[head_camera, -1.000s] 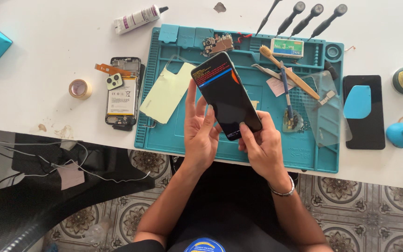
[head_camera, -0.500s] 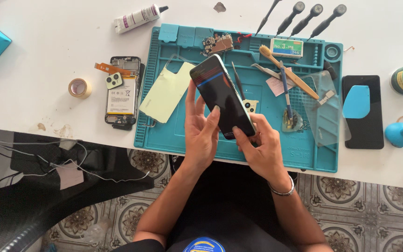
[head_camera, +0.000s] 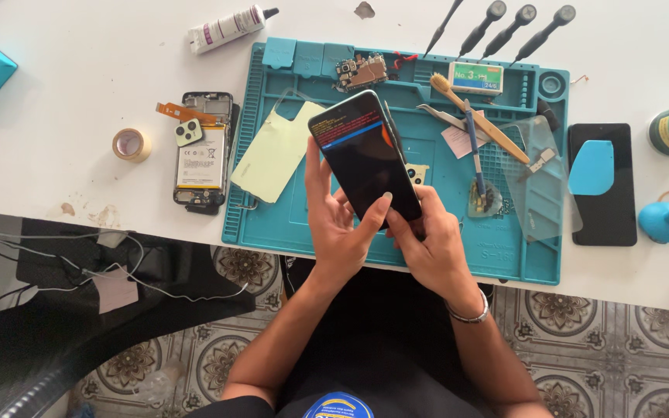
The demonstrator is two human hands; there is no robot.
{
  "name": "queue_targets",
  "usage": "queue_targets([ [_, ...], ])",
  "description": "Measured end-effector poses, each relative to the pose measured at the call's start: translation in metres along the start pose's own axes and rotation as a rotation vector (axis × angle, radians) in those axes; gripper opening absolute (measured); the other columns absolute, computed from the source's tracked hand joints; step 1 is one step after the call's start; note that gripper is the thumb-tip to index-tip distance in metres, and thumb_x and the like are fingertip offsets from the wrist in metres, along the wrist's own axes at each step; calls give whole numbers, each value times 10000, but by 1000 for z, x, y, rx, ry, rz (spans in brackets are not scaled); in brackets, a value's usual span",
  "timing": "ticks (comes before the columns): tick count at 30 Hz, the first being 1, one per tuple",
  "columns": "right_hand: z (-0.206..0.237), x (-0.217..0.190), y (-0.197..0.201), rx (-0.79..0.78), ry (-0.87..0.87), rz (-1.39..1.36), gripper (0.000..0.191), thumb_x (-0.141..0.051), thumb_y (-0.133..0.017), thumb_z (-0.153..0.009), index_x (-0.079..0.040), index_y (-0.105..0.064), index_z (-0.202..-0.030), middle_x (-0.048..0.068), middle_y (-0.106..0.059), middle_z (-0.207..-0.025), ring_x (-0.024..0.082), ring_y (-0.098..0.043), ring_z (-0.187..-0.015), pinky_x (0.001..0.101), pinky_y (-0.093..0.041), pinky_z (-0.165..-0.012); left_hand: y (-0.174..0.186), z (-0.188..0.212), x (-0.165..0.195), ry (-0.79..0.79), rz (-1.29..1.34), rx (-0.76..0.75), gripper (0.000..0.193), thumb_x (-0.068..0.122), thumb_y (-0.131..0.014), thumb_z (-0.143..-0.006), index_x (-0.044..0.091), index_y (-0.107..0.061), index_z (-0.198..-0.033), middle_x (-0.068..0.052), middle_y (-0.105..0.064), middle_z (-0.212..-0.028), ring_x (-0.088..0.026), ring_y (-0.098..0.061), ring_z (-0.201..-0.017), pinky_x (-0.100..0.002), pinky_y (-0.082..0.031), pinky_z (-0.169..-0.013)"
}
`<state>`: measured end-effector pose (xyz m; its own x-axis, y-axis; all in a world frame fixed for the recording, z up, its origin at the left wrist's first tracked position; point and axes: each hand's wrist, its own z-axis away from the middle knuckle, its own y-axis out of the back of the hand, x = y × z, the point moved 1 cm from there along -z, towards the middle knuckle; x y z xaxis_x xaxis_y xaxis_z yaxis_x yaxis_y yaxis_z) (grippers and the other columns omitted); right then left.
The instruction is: The person repairs a smartphone at a workbench. They use tweezers to work inside the opened phone, detach the back cover and frame, handle the battery and camera module, press the frame into place, and reassemble the phone, at one point powering the screen on to check it.
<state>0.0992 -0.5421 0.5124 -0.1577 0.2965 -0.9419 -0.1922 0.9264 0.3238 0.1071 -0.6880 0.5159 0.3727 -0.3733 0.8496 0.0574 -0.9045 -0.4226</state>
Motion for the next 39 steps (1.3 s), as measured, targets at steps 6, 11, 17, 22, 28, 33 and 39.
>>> queue_targets([
  [6,-2,1,0,-21,11,17,254,-150,-662,-1001,19,-548,-1153,40,-711,-746,81,-669,-599,220,-533,-533,1,1,0,-6,-41,-8,1034,-59,-694,-953,38,51,-1664,-202,-362,-1570,-299,-648,-1274,-384,-629,-1008],
  [11,-2,2,-1,-18,20,48,235,-145,-658,-1005,15,-546,-1135,36,-673,-702,79,-643,-571,225,-504,-510,2,2,-1,-29,-73,-27,1079,-79,-704,-938,40,82,-1668,-216,-379,-1559,-305,-661,-1263,-398,-640,-1020],
  [17,-2,3,-1,-25,45,36,227,-141,-649,-1015,15,-542,-1140,27,-656,-702,75,-629,-573,222,-494,-506,3,1,-3,-49,-97,-33,1086,-80,-707,-924,38,81,-1662,-223,-369,-1564,-305,-665,-1259,-397,-647,-1022],
  [22,-1,4,-1,-27,59,50,213,-140,-645,-1015,13,-548,-1127,25,-656,-691,74,-627,-560,222,-489,-492,3,3,-4,-47,-96,-44,1071,-71,-697,-937,40,83,-1663,-226,-386,-1552,-304,-678,-1248,-399,-663,-1009],
  [28,0,4,-1,-21,54,60,218,-137,-651,-1009,18,-549,-1124,31,-659,-687,78,-633,-556,226,-495,-489,3,4,-4,-43,-89,-37,1064,-70,-695,-942,35,85,-1658,-227,-376,-1561,-304,-678,-1240,-396,-659,-1000],
  [33,0,5,-1,-20,59,61,226,-146,-657,-1008,20,-549,-1118,33,-665,-696,79,-640,-563,226,-503,-496,4,4,-5,-49,-89,-42,1058,-72,-695,-946,35,76,-1663,-226,-369,-1570,-305,-674,-1251,-396,-655,-1015],
  [39,0,5,-1,-32,56,53,216,-148,-654,-1012,16,-549,-1106,34,-658,-689,78,-633,-561,224,-500,-492,5,5,-6,-52,-95,-44,1056,-71,-696,-947,37,74,-1661,-224,-368,-1568,-305,-667,-1263,-400,-655,-1022],
])
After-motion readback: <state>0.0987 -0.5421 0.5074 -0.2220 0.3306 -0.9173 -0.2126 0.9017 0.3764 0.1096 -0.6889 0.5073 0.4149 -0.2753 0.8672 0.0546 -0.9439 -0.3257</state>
